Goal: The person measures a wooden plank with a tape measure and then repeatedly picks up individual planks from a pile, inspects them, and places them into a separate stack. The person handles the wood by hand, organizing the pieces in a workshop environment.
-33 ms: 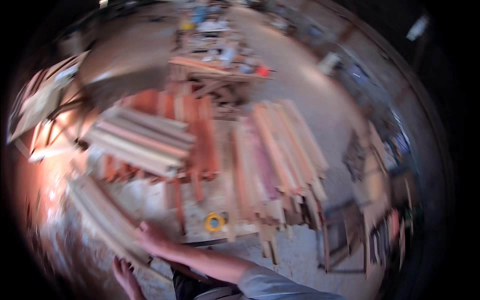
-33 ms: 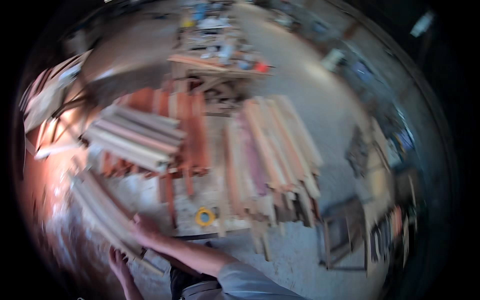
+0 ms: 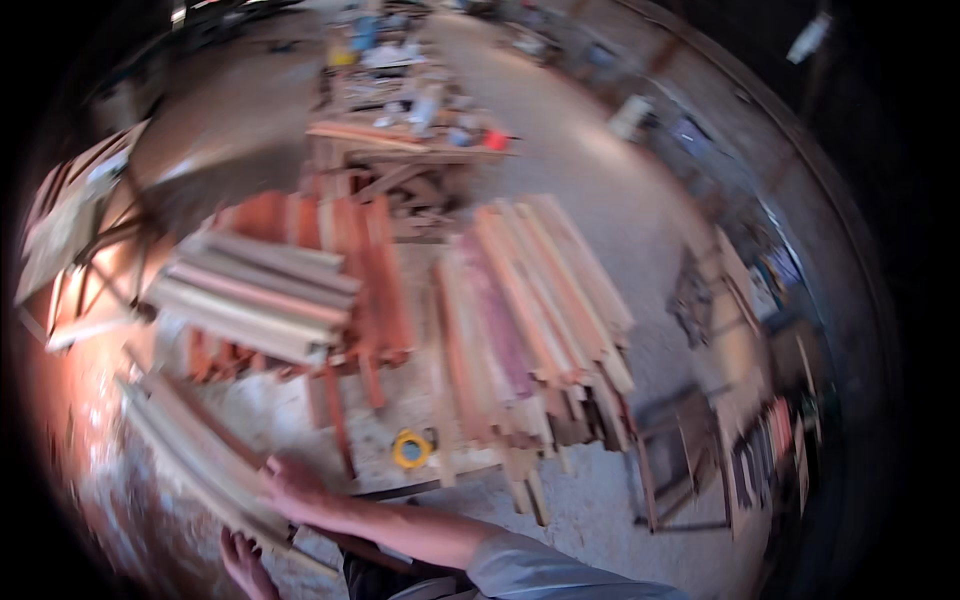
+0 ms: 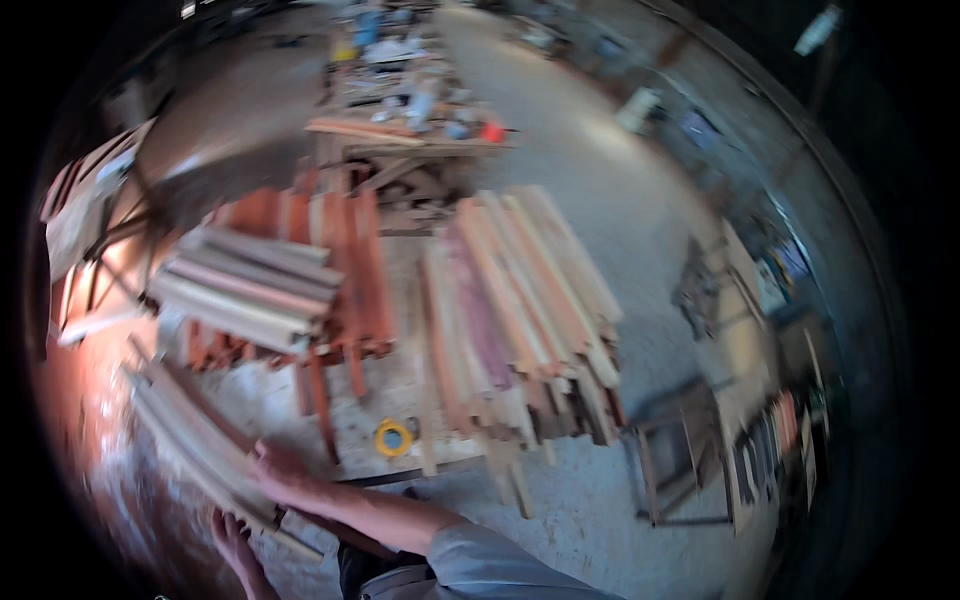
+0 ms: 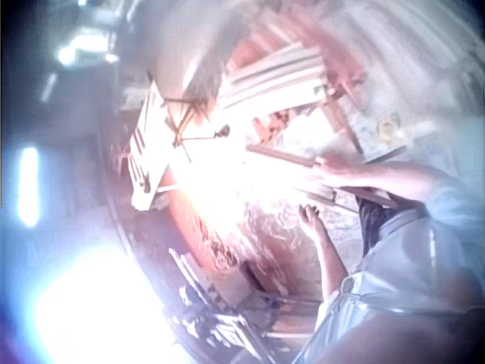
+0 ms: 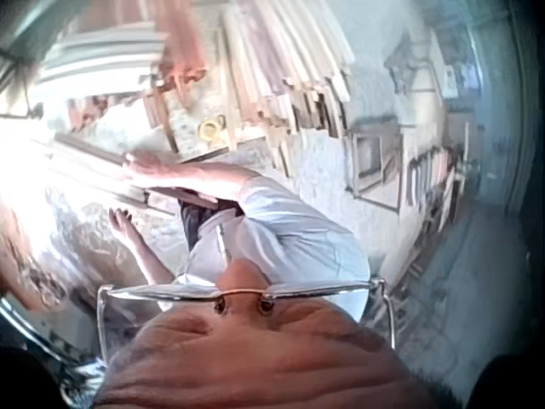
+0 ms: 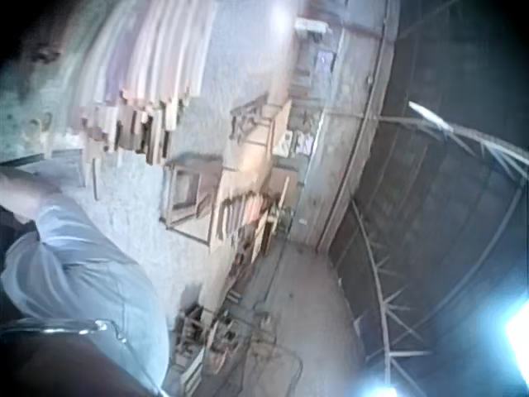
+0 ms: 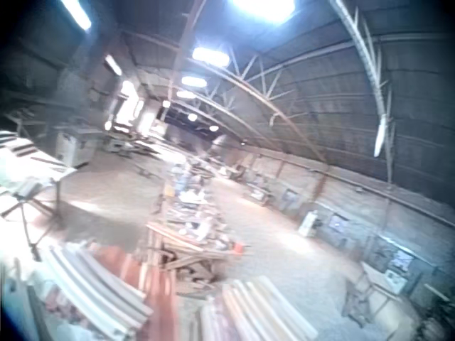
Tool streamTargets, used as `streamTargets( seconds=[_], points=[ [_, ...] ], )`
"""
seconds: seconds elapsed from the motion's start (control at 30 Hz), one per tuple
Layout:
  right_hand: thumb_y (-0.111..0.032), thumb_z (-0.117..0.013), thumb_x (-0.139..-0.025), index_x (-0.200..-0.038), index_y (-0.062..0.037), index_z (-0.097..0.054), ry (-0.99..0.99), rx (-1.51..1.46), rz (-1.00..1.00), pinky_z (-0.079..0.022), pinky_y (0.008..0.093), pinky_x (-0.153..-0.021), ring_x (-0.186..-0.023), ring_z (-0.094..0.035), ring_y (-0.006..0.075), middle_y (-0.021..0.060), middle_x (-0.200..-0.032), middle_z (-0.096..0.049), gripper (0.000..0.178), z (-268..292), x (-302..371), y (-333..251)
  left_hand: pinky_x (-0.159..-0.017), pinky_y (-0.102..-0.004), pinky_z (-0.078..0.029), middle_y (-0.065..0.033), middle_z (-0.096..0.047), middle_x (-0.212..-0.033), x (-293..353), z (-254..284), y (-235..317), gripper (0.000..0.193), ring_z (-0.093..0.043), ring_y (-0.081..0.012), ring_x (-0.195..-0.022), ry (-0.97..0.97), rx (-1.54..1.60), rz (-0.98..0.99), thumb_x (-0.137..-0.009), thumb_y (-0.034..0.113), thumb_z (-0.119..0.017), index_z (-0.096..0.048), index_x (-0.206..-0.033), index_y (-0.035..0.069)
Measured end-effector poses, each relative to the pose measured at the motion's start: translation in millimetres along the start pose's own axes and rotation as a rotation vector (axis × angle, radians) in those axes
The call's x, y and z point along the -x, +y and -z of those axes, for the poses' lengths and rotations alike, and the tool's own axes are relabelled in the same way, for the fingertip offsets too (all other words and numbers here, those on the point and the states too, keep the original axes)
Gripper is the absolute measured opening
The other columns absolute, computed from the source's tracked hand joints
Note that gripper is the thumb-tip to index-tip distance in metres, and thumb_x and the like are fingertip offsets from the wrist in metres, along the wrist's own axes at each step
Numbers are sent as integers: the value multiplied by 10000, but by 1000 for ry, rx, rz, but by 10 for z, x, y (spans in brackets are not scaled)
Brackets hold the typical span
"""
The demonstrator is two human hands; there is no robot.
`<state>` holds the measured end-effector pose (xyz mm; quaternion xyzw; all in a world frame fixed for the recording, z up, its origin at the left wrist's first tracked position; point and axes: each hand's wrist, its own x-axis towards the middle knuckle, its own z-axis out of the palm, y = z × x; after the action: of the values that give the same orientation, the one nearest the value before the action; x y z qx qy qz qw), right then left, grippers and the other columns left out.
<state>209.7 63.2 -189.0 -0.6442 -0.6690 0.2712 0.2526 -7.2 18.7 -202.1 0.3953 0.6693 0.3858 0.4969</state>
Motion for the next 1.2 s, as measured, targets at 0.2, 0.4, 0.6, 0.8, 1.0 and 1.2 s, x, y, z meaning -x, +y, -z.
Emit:
streamTargets(
  seconds=[0.2, 0.4, 0.6, 0.8, 1.0, 1.2],
  points=[
    [-230, -673, -863, -1138, 39, -552, 154, -286, -55, -481, 434, -823, -944, -591, 337, 201, -1021, -585, 403, 1187, 621, 190, -763, -343, -540, -213, -617, -1134, 62, -28, 378, 531, -639, -266, -938, -50, -172, 13, -980, 269, -554, -427, -1387, -47],
    [-190, -661, -886, -1130, -46, -576, 581, -314, -477, -485, 356, -795, -906, -597, 253, 136, -976, -597, 296, 2425, 1691, 1059, -768, -353, -549, -224, -611, -1141, 183, -31, 622, 507, -638, -275, -942, -18, -197, -12, -986, 249, -546, -437, -1376, -55],
    [-215, -712, -830, -1175, 3, -562, 972, 175, -717, -447, 421, -951, -1075, -564, 336, 199, -1140, -580, 435, 3222, 2624, 1540, -762, -358, -565, -241, -585, -1191, 371, -145, 695, 514, -638, -297, -964, -41, -223, -48, -978, 214, -554, -420, -1380, -78],
    [-211, -744, -792, -1182, 17, -555, 1007, 290, -690, -396, 445, -999, -1139, -492, 377, 213, -1176, -551, 489, 3372, 2710, 1611, -647, -266, -474, -65, -592, -1107, 276, -429, 468, 464, -548, -114, -806, -76, -266, -129, -968, 197, -502, -444, -1395, 24],
    [-205, -740, -795, -1218, 13, -528, 936, 292, -680, -386, 434, -1008, -1173, -464, 367, 210, -1206, -518, 521, 3518, 2776, 1718, -620, -237, -467, -22, -546, -944, 730, -952, 501, 404, -522, -88, -771, -304, -48, -195, -947, 84, -525, -482, -1336, -20],
    [-199, -756, -782, -1278, 23, -475, 990, 220, -691, -385, 433, -1019, -1181, -455, 382, 233, -1249, -469, 611, 3463, 2842, 1877, -654, -234, -462, -35, -567, -973, 1047, -1230, 415, 382, -529, -92, -787, -423, -359, -373, -934, 51, -520, -500, -1307, -29]
  ],
)
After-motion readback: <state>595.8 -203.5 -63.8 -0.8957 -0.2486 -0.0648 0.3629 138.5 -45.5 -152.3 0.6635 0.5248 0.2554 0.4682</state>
